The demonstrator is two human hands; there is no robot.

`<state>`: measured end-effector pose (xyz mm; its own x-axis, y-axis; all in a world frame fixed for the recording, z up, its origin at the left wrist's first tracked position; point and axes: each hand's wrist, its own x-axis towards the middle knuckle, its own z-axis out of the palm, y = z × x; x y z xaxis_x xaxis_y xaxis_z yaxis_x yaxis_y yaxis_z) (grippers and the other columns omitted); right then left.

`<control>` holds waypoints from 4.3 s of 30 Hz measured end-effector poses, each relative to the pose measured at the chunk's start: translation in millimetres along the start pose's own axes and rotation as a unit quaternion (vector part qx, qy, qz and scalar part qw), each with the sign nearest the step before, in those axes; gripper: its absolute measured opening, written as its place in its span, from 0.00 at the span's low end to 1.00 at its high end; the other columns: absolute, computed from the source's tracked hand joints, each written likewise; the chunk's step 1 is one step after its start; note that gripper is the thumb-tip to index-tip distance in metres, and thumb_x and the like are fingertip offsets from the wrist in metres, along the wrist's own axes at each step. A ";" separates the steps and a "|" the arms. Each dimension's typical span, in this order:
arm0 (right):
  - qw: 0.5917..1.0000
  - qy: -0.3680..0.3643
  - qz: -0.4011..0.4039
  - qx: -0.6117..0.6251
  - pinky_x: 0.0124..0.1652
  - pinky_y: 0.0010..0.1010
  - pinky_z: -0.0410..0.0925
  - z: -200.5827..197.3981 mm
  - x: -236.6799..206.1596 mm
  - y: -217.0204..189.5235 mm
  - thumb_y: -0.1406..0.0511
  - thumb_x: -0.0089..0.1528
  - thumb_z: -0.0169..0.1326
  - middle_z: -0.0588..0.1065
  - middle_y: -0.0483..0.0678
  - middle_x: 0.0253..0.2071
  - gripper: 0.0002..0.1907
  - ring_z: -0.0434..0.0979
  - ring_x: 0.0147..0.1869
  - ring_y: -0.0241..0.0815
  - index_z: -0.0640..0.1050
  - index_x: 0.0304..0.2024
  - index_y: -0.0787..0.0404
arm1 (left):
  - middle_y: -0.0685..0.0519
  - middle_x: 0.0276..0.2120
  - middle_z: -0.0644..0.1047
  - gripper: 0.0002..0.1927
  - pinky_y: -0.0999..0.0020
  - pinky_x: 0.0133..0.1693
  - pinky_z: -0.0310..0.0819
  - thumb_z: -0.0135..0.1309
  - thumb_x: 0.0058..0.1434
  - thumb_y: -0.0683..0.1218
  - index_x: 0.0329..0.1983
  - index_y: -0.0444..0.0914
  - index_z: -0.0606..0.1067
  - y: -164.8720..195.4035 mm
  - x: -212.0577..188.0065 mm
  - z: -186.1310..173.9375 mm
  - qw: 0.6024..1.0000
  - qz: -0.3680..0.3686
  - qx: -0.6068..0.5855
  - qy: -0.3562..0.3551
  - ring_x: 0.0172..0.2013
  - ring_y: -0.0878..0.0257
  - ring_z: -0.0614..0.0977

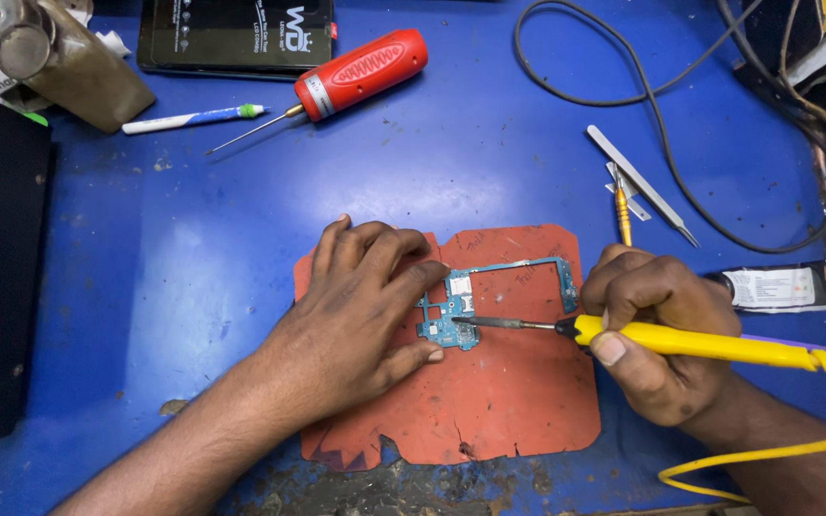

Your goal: The person uses a soldering iron to apply heat and solder to specific points on a small blue circuit board. They hold the board steady with one hand while manipulating the soldering iron with the other, working on different areas of the board throughout the clip.

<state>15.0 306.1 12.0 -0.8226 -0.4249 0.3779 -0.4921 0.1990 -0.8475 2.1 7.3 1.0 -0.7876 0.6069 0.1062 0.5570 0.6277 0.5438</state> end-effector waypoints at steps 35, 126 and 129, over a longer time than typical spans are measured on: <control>1.000 -0.005 -0.005 -0.001 0.33 0.26 0.66 -35.4 9.0 9.0 0.64 0.66 0.52 0.73 0.49 0.32 0.08 0.69 0.33 0.35 0.67 0.40 0.60 | 0.44 0.58 0.66 0.38 0.32 0.64 0.47 0.69 0.47 0.57 0.58 0.39 0.71 13.3 36.0 -0.7 1.000 -0.004 -0.006 -0.002 0.63 0.43 0.62; 1.000 -0.016 -0.008 -0.012 0.33 0.27 0.66 -16.2 14.2 1.0 0.64 0.66 0.53 0.72 0.49 0.31 0.10 0.69 0.29 0.35 0.66 0.41 0.59 | 0.44 0.59 0.66 0.38 0.31 0.65 0.47 0.69 0.46 0.57 0.58 0.39 0.71 3.2 13.0 -4.9 1.000 -0.007 -0.001 0.006 0.63 0.43 0.63; 1.000 -0.008 -0.013 -0.014 0.31 0.26 0.66 -16.0 16.2 2.9 0.64 0.66 0.53 0.72 0.49 0.30 0.09 0.69 0.28 0.34 0.66 0.40 0.60 | 0.44 0.59 0.66 0.38 0.32 0.65 0.47 0.69 0.47 0.57 0.59 0.39 0.71 1.5 14.4 -6.0 1.000 -0.006 -0.003 0.006 0.63 0.43 0.63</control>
<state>-4.3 313.9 21.6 -0.8047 -0.4447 0.3932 -0.5211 0.2119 -0.8268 -10.0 14.1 8.4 -0.7978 0.5930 0.1092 0.5454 0.6325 0.5499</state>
